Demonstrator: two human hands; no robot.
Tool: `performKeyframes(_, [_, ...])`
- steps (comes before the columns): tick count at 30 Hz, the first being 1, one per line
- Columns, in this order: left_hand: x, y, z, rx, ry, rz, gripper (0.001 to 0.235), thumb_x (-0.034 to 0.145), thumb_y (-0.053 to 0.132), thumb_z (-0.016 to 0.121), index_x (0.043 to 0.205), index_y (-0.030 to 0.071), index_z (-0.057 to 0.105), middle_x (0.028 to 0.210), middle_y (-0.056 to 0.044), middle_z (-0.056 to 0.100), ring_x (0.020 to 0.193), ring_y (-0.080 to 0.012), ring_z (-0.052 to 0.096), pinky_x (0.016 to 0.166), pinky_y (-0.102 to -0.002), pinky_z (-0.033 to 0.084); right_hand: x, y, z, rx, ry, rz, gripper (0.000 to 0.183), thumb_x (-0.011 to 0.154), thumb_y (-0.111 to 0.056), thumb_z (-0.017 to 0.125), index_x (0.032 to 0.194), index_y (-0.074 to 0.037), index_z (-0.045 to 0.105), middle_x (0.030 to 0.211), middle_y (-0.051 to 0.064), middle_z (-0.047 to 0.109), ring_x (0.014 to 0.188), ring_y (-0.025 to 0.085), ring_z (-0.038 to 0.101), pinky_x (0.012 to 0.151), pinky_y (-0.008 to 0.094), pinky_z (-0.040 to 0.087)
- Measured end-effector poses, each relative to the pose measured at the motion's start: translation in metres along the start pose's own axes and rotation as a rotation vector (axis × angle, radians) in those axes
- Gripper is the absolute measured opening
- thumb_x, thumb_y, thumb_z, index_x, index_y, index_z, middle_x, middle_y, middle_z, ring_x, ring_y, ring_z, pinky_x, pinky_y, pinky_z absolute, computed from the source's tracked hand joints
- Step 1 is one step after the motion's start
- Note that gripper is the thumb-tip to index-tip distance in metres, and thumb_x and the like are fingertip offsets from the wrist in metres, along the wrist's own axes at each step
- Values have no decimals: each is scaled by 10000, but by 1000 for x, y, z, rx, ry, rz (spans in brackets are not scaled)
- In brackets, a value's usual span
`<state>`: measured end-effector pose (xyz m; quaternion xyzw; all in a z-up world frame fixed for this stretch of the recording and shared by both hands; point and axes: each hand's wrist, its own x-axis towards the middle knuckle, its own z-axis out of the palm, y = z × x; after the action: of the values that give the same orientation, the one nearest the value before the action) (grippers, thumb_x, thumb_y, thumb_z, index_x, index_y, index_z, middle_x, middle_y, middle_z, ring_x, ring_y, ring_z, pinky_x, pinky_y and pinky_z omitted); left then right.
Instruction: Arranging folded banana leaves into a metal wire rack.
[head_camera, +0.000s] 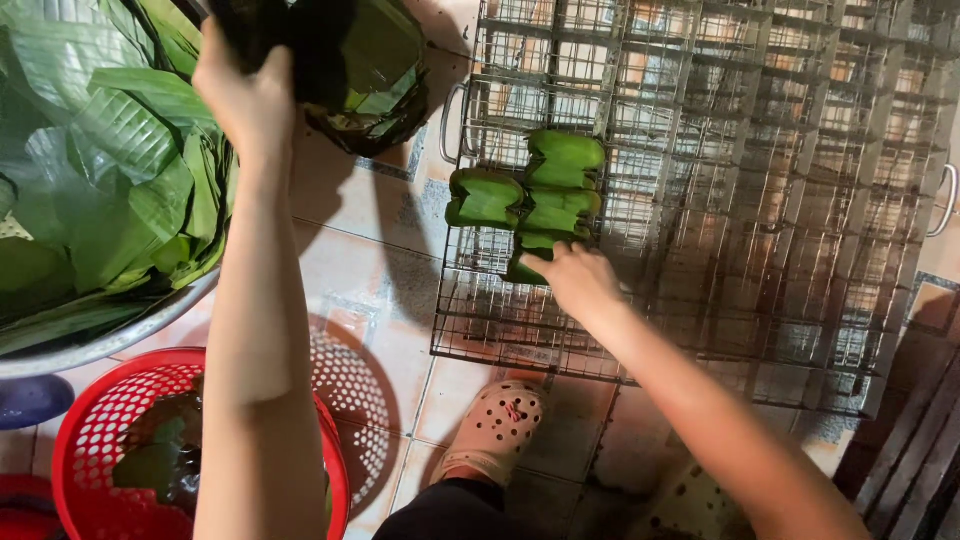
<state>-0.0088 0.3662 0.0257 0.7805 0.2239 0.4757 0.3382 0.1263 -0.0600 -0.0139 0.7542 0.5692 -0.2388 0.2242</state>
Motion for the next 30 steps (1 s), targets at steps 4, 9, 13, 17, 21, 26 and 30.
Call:
performKeyframes(4, [-23,48,-9,-167,96,-119,342,960,-82,696,1300,-49,676,1177,-224,770,1054,-318,754,996,-369,610,-13,-6,-27,276,43,18,554,946,-20,598,1422,-292,518,1533,89,529,1370,338,559,687,281,619])
performKeyframes(9, [-91,159,11,366,-470,78,691,679,11,782,1350,16,617,1130,-211,684,971,-399,681,798,-485,570,-55,-38,-115,2320,465,-607,705,965,-402,688,1553,-304,310,1546,74,458,1389,258,516,1100,443,513])
performKeyframes(13, [-135,227,47,261,-832,136,569,848,-11,676,1402,45,560,1347,-198,654,1226,-356,680,1019,-443,581,-64,-63,-71,2781,529,-225,689,934,-406,695,1507,-110,452,1513,96,536,1357,278,539,1129,484,466])
performKeyframes(17, [-115,248,47,29,-777,382,584,650,149,669,1218,17,644,1231,-223,674,1125,-395,675,963,-459,558,-67,-59,10,2854,708,338,495,951,-213,680,1406,-73,541,1335,66,624,1255,236,584,1058,436,494])
performKeyframes(21, [-72,191,50,319,-663,-235,212,879,200,783,985,43,687,915,-188,662,835,-386,646,704,-508,521,-87,-43,70,2973,816,-60,384,1061,-147,645,1407,-4,562,1306,141,636,1243,291,587,1084,444,468])
performKeyframes(26, [-28,26,60,789,-148,-186,547,862,429,869,1120,9,630,1077,-187,599,1007,-393,587,765,-527,477,-120,-29,30,2945,918,-104,461,993,-150,603,1426,1,556,1343,144,638,1269,307,591,1112,467,452])
performKeyframes(30, [-7,29,69,835,-217,-487,785,733,524,916,1181,-26,579,1215,-178,550,1158,-386,523,906,-551,437,-135,-24,22,2903,1039,94,484,971,-143,580,1441,-37,537,1394,102,622,1302,289,579,1128,469,440])
